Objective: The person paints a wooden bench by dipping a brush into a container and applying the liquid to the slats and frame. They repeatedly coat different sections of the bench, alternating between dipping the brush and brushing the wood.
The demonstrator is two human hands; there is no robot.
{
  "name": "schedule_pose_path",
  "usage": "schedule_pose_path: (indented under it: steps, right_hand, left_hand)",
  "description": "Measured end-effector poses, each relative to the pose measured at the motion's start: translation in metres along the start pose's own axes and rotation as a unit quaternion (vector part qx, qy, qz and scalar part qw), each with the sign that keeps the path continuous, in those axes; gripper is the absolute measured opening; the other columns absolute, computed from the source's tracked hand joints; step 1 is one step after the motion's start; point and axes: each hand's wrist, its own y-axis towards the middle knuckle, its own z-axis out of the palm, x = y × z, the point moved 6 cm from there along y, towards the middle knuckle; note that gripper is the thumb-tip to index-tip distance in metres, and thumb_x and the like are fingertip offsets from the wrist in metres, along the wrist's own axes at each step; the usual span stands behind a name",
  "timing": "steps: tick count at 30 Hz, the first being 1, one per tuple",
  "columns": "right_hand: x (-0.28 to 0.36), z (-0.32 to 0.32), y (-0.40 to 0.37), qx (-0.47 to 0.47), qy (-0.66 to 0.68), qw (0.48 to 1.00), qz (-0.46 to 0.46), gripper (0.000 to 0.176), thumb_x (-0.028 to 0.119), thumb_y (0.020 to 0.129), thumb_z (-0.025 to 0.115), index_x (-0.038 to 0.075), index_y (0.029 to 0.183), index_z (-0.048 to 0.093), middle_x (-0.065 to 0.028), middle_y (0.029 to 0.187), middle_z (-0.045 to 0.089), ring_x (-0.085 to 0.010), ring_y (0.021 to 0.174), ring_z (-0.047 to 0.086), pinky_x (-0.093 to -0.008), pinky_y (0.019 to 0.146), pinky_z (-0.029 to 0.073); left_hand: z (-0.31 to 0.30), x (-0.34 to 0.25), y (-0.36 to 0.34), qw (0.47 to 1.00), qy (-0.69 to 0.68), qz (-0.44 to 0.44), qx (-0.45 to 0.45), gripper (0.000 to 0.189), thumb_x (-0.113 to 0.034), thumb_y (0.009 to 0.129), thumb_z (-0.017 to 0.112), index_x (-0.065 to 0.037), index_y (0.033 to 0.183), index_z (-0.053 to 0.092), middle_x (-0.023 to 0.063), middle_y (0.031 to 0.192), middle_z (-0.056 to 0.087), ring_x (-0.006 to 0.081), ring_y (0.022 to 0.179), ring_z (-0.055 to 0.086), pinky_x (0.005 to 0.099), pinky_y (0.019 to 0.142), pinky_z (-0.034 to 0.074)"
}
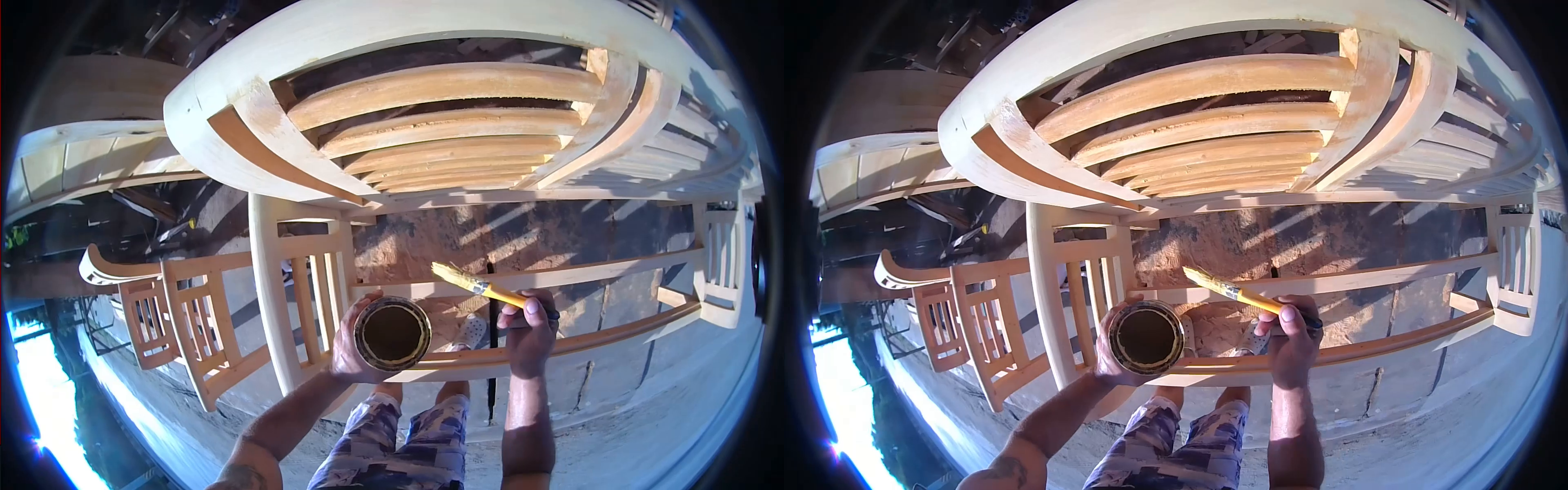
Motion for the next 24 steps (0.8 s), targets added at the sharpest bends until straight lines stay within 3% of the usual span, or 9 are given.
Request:
schedule_pose_path:
  steps: [2,5,8,9,10,13,15,22,24]
  right_hand:
    - [-0.061,0.000,0.012,-0.003,0.055,0.996,0.064,0.023,0.017,0.098,0.070,0.001,0.115,0.067,-0.0121,0.089,0.073,-0.0195,0.076,0.071,-0.0323,0.071,0.060]
    - [-0.150,0.016,0.050,0.015,0.083,0.994,0.066,0.023,0.008,0.097,0.071,0.001,0.119,0.067,-0.0147,0.098,0.075,-0.0223,0.083,0.075,-0.0347,0.078,0.062]
    - [-0.202,0.043,0.089,-0.025,0.052,0.996,0.070,0.025,0.006,0.097,0.072,0.001,0.122,0.066,-0.0159,0.100,0.076,-0.0226,0.085,0.075,-0.0349,0.079,0.062]
    - [-0.214,0.045,0.102,-0.022,0.068,0.995,0.066,0.026,0.006,0.098,0.072,0.001,0.122,0.066,-0.0160,0.101,0.076,-0.0227,0.084,0.075,-0.0351,0.078,0.062]
    - [-0.226,0.046,0.113,-0.018,0.084,0.994,0.064,0.027,0.006,0.098,0.072,0.001,0.123,0.065,-0.0161,0.101,0.076,-0.0228,0.084,0.075,-0.0352,0.078,0.062]
    - [-0.222,0.033,0.122,-0.067,0.120,0.989,0.049,0.028,0.009,0.098,0.073,0.001,0.124,0.064,-0.0158,0.100,0.075,-0.0226,0.082,0.074,-0.0356,0.077,0.061]
    - [-0.208,0.015,0.119,-0.125,0.136,0.982,0.029,0.024,0.009,0.100,0.071,0.001,0.122,0.064,-0.0161,0.099,0.075,-0.0231,0.079,0.073,-0.0367,0.074,0.061]
    - [-0.249,0.059,0.114,-0.052,0.126,0.989,0.054,0.023,0.010,0.099,0.072,0.000,0.117,0.064,-0.0174,0.094,0.074,-0.0240,0.074,0.072,-0.0375,0.068,0.060]
    - [-0.243,0.054,0.128,-0.087,0.151,0.984,0.042,0.025,0.010,0.099,0.072,0.000,0.119,0.064,-0.0175,0.093,0.074,-0.0239,0.073,0.072,-0.0370,0.068,0.059]
  left_hand:
    - [-0.004,0.000,-0.004,0.998,-0.018,-0.055,0.028,0.114,-0.035,0.061,0.102,0.001,0.150,0.041,0.0189,0.136,0.063,0.0310,0.125,0.066,0.0420,0.110,0.051]
    - [-0.006,0.005,-0.010,0.989,-0.049,-0.122,0.065,0.102,-0.035,0.062,0.099,-0.002,0.146,0.050,0.0160,0.136,0.064,0.0300,0.126,0.064,0.0446,0.114,0.045]
    - [-0.006,0.006,-0.019,0.994,0.033,-0.083,0.066,0.101,-0.040,0.062,0.098,-0.005,0.145,0.053,0.0143,0.136,0.064,0.0300,0.129,0.063,0.0461,0.117,0.042]
    - [-0.007,-0.001,-0.011,0.991,0.096,-0.043,0.088,0.106,-0.036,0.059,0.101,0.002,0.144,0.050,0.0165,0.129,0.069,0.0291,0.118,0.070,0.0413,0.105,0.056]
    - [-0.005,0.004,-0.014,0.990,0.083,-0.057,0.096,0.106,-0.037,0.059,0.101,0.002,0.144,0.050,0.0164,0.128,0.069,0.0289,0.118,0.071,0.0414,0.105,0.056]
    - [-0.001,0.015,-0.022,0.987,0.038,-0.106,0.117,0.106,-0.039,0.060,0.100,-0.001,0.145,0.051,0.0151,0.130,0.068,0.0287,0.121,0.068,0.0427,0.109,0.051]
    - [0.000,0.022,-0.026,0.982,0.001,-0.145,0.122,0.104,-0.043,0.062,0.098,-0.007,0.148,0.052,0.0128,0.138,0.064,0.0291,0.130,0.062,0.0451,0.117,0.041]
    - [0.000,0.025,-0.026,0.989,-0.064,-0.104,0.081,0.115,-0.037,0.060,0.101,0.000,0.152,0.043,0.0153,0.138,0.063,0.0269,0.126,0.065,0.0414,0.111,0.050]
    - [-0.001,0.028,-0.027,0.984,-0.087,-0.128,0.093,0.115,-0.035,0.059,0.102,0.000,0.152,0.043,0.0155,0.138,0.062,0.0264,0.125,0.066,0.0404,0.110,0.051]
